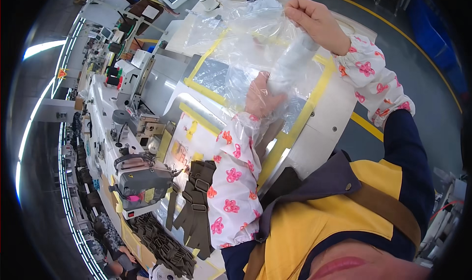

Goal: Attaching metal slide buckles to green webbing straps at a workbench.

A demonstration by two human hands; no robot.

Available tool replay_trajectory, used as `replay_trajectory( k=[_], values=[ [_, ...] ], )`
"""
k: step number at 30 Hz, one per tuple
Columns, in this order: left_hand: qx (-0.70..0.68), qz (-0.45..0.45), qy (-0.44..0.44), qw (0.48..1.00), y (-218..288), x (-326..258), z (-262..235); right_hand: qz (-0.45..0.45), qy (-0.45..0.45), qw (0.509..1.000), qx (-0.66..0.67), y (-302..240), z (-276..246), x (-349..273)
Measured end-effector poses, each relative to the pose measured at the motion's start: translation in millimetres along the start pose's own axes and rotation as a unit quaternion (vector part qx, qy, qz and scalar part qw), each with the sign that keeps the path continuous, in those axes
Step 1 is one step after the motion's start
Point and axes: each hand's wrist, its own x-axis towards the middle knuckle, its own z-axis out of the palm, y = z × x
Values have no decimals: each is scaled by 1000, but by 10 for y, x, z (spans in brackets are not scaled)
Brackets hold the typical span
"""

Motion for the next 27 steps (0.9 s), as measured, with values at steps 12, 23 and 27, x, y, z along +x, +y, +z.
replay_trajectory(
  k=[12,23,27],
  values=[
    [-257,-109,6,960,380,-1204,-867,30,103,919,-379,1974,-1048,76],
    [-544,-270,62,792,129,-2136,-676,-80,10,885,-458,874,-737,314],
    [-635,-248,8,732,351,-2129,-479,-253,-68,942,-211,-135,298,-76]
  ],
)
